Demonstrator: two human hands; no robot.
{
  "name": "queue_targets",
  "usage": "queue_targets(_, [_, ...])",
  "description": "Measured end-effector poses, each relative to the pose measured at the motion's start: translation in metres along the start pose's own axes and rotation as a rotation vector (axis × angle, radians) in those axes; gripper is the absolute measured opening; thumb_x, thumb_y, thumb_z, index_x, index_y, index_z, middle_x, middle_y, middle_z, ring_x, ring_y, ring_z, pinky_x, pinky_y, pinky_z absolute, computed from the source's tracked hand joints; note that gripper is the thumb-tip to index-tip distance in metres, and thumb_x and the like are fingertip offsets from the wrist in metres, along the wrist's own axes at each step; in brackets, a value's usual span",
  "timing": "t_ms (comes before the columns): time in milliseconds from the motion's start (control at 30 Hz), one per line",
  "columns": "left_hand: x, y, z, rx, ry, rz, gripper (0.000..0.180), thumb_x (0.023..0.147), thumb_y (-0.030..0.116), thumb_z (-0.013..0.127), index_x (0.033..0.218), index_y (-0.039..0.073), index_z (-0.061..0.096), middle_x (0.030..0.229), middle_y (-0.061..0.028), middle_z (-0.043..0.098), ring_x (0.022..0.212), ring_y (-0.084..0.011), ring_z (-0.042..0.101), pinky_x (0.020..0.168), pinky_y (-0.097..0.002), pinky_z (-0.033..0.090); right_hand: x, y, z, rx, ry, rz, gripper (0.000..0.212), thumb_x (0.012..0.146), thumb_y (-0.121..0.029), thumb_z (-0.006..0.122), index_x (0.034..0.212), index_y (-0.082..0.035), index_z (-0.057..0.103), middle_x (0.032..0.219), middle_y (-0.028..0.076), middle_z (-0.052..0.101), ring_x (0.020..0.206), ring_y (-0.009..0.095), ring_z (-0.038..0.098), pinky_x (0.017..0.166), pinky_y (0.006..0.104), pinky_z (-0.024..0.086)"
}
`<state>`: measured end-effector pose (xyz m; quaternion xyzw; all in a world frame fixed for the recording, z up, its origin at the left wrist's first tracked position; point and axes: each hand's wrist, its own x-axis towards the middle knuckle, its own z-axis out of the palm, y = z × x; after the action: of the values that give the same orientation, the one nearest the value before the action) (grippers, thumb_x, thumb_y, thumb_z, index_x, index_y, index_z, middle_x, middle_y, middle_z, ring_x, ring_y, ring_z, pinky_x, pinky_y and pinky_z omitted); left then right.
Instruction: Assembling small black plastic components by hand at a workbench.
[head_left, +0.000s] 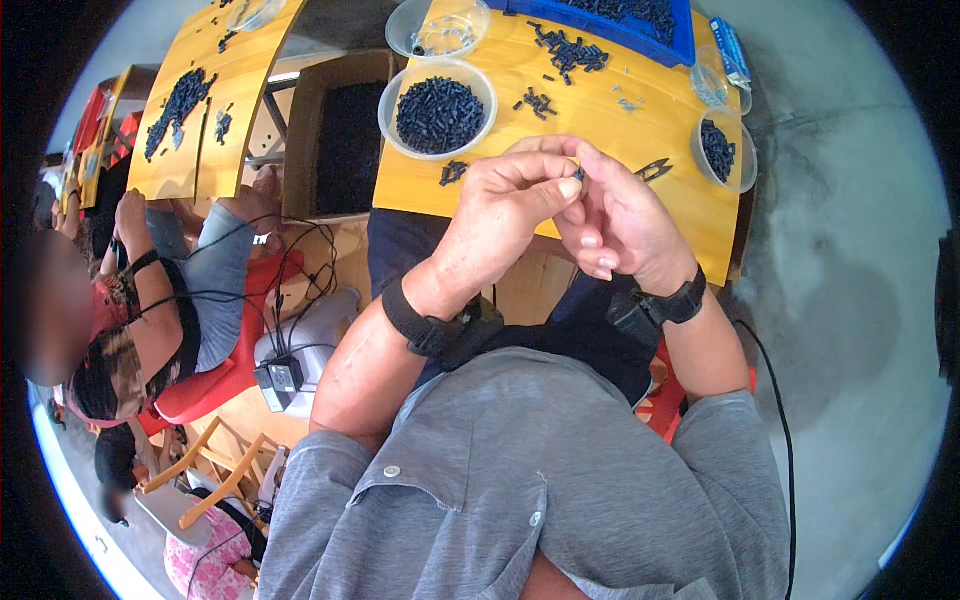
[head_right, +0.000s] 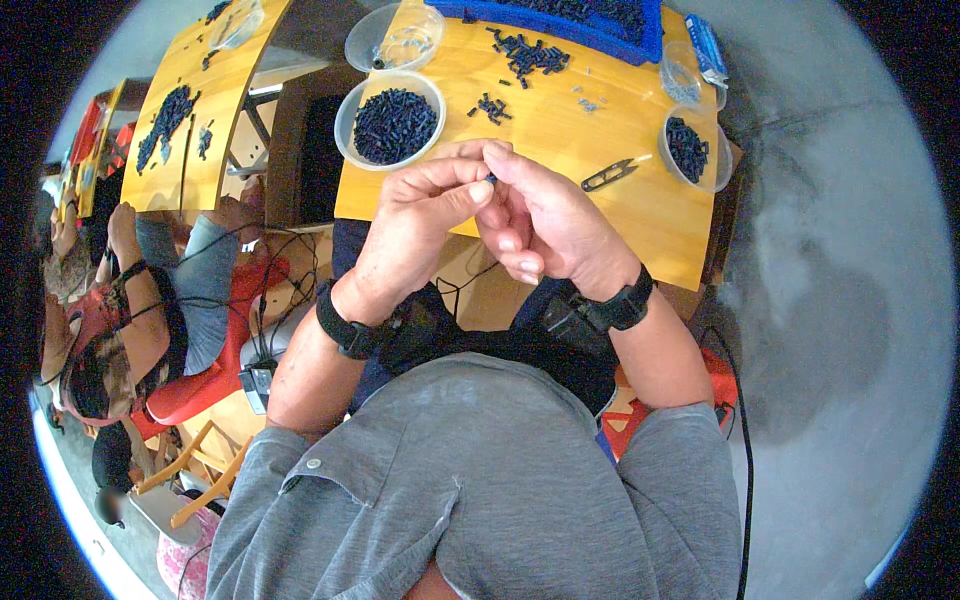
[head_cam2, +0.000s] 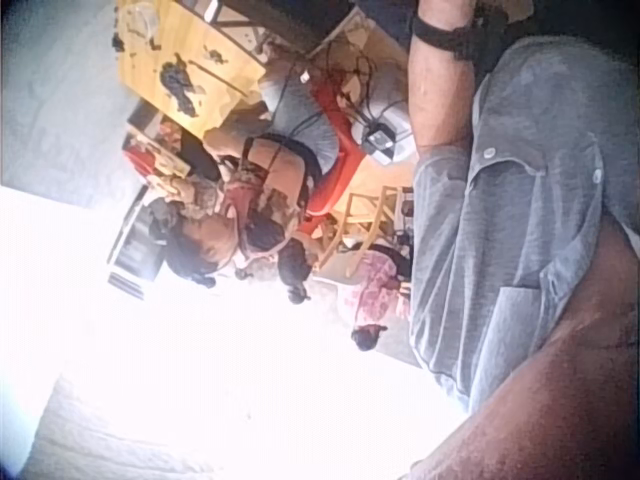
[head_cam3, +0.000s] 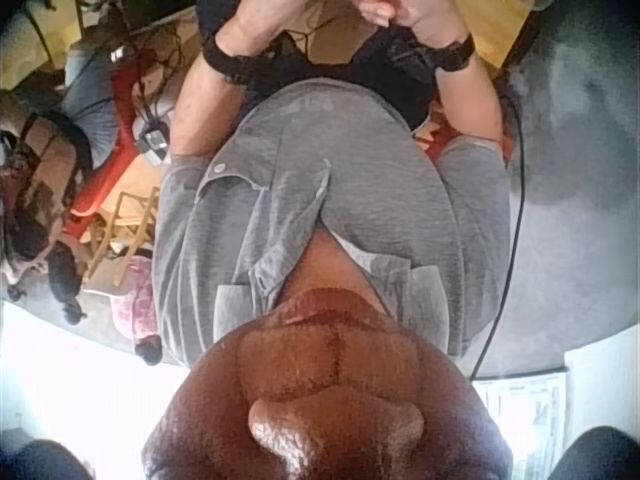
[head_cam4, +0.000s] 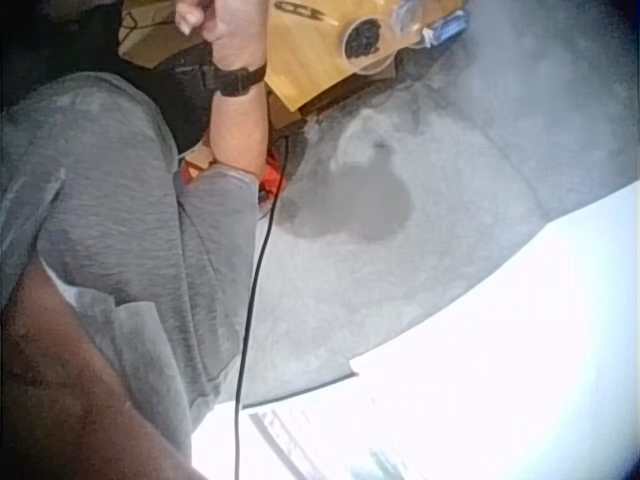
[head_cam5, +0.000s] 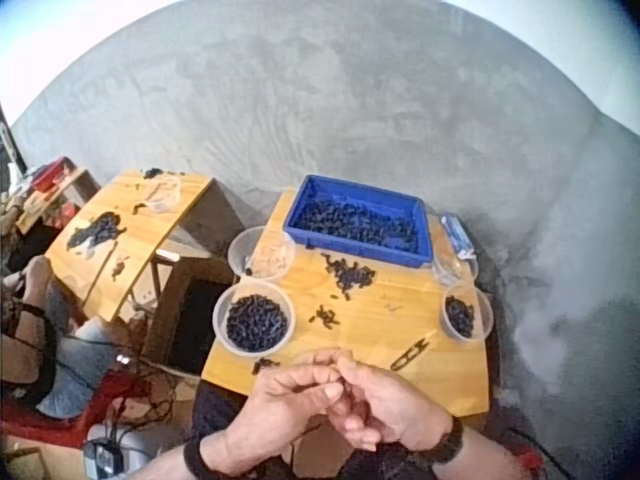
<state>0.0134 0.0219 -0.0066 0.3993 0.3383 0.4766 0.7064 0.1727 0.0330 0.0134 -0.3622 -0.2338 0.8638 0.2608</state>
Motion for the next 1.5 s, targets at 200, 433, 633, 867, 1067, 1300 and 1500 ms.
queue_targets(200, [-0.001, 0.0, 0.0, 0.018, -0.042, 0.01, 0.013, 0.085, -0.003, 0.056, 0.093, -0.002, 0.067, 0.119, -0.0117, 0.058, 0.106, -0.0171, 0.054, 0.094, -0.0315, 0.041, 0.001, 0.007, -0.002, 0.081, -0.011, 0.142, 0.054, 0.091, -0.058, 0.038, 0.06, -0.014, 0.039, 0.043, -0.002, 0.037, 0.026, 0.009, 0.035, 0.026, 0.0252, 0.033])
queue_targets(433, [0.003, 0.002, -0.004, 0.064, -0.091, -0.009, 0.015, 0.084, -0.004, 0.055, 0.092, -0.003, 0.067, 0.116, -0.0123, 0.059, 0.111, -0.0196, 0.052, 0.097, -0.0333, 0.039, 0.006, 0.016, -0.005, 0.164, -0.026, 0.103, 0.054, 0.091, -0.057, 0.04, 0.057, -0.015, 0.037, 0.042, -0.003, 0.032, 0.026, 0.01, 0.033, 0.026, 0.0273, 0.033])
queue_targets(633, [0.007, -0.001, -0.007, 0.107, -0.09, -0.035, 0.015, 0.083, -0.005, 0.055, 0.09, -0.002, 0.068, 0.117, -0.0139, 0.058, 0.121, -0.0229, 0.047, 0.098, -0.0354, 0.038, 0.01, 0.031, 0.0, 0.317, 0.022, -0.015, 0.036, 0.091, -0.048, 0.047, 0.076, -0.016, 0.044, 0.046, -0.004, 0.029, 0.03, 0.008, 0.03, 0.029, 0.029, 0.039])
queue_targets(867, [0.006, 0.002, -0.004, -0.001, -0.059, -0.3, 0.022, 0.086, 0.001, 0.056, 0.106, -0.002, 0.063, 0.116, -0.0137, 0.058, 0.116, -0.0205, 0.05, 0.095, -0.0337, 0.041, 0.01, 0.041, -0.007, 0.369, 0.039, -0.06, 0.034, 0.092, -0.042, 0.048, 0.075, -0.013, 0.047, 0.048, -0.005, 0.031, 0.032, 0.007, 0.031, 0.034, 0.0305, 0.045])
queue_targets(1067, [0.012, -0.033, 0.004, 0.236, 0.033, -0.07, 0.034, 0.086, 0.007, 0.061, 0.118, -0.004, 0.054, 0.101, -0.0082, 0.064, 0.093, -0.0144, 0.059, 0.085, -0.0282, 0.047, -0.018, -0.018, -0.074, -0.742, 0.739, -0.585, 0.037, 0.09, -0.031, 0.054, 0.062, -0.006, 0.054, 0.051, 0.002, 0.049, 0.045, 0.011, 0.048, 0.044, 0.0265, 0.04])
queue_targets(1300, [0.016, -0.065, -0.024, 0.446, 0.138, -0.313, 0.031, 0.084, 0.007, 0.061, 0.11, -0.007, 0.057, 0.099, -0.0121, 0.063, 0.091, -0.0163, 0.059, 0.08, -0.0264, 0.047, -0.048, -0.073, -0.171, -1.632, 1.262, -0.436, 0.044, 0.087, -0.04, 0.051, 0.073, 0.001, 0.061, 0.075, 0.024, 0.061, 0.072, 0.039, 0.061, 0.066, 0.0442, 0.047])
queue_targets(1500, [0.027, -0.087, -0.047, 0.59, 0.166, -0.282, 0.026, 0.082, 0.009, 0.06, 0.103, -0.008, 0.06, 0.09, -0.0115, 0.065, 0.079, -0.0137, 0.059, 0.068, -0.0258, 0.047, -0.017, -0.074, -0.179, -1.766, 1.26, -0.471, 0.035, 0.087, -0.035, 0.052, 0.076, -0.002, 0.061, 0.077, 0.023, 0.061, 0.076, 0.039, 0.06, 0.066, 0.0449, 0.047])
